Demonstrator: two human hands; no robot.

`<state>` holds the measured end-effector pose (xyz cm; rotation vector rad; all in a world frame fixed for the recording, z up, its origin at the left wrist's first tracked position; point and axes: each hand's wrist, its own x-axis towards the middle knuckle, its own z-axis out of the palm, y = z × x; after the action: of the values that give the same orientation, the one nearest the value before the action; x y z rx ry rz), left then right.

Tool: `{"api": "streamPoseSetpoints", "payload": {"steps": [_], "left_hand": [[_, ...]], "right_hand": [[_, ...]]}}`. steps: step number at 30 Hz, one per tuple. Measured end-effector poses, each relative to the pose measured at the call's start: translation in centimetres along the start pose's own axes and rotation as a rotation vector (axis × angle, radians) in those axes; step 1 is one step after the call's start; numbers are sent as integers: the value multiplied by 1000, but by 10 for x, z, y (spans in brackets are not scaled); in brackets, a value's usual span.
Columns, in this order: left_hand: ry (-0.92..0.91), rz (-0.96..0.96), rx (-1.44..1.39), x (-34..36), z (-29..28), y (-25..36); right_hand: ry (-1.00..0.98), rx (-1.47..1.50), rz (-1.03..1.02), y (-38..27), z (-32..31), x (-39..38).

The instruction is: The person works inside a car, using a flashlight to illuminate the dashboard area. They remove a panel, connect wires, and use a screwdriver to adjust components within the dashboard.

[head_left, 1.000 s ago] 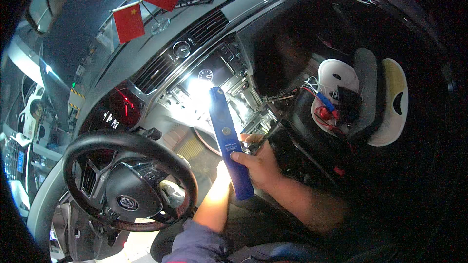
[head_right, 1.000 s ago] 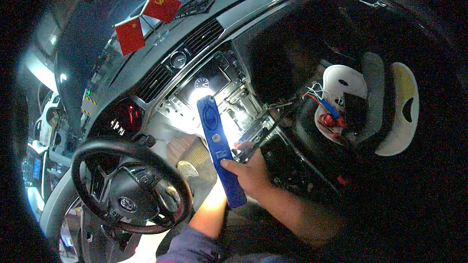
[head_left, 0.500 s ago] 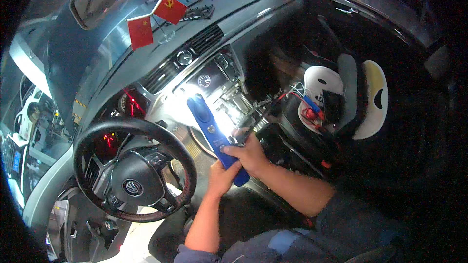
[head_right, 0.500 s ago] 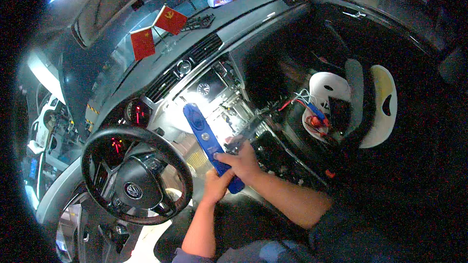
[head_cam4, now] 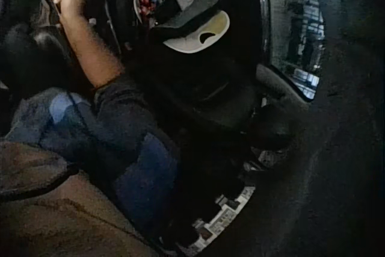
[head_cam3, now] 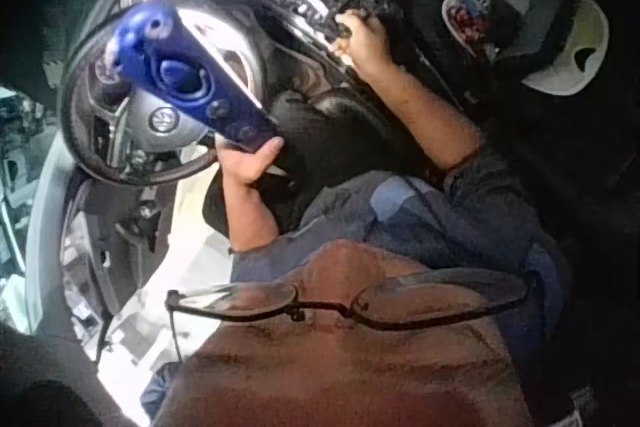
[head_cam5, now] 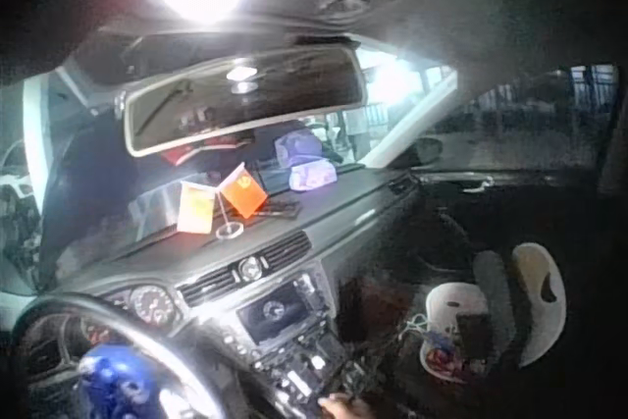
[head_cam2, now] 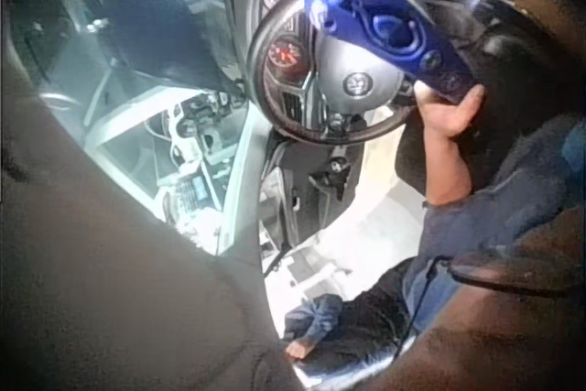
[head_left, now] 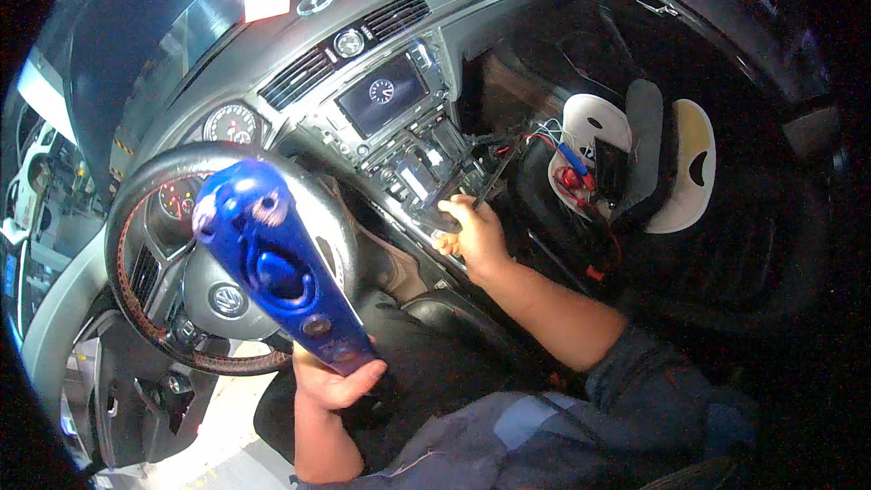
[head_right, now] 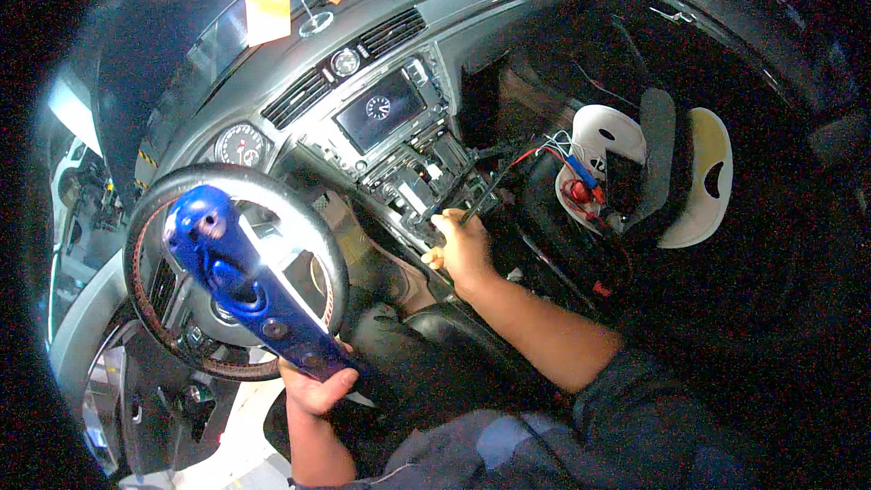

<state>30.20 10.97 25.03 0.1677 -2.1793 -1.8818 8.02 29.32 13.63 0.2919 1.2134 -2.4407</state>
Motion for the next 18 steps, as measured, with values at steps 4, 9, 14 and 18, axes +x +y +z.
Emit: {"api": "streamPoseSetpoints", "payload": {"steps": [4,9,14,18], "left_hand": [[36,-26,48,0,-15,-7],[11,-14,100,0,-23,-26],[28,1,9,4,-19,-34],[43,-11,-130,5,-6,-33]], "right_hand": [[4,-198,-11,-16,8,-12],[-21,-266,-132,-27,5,-12],[-31,-333,-199,-23,4,-9],[-44,-300,-74,-22,0,-3]]}}
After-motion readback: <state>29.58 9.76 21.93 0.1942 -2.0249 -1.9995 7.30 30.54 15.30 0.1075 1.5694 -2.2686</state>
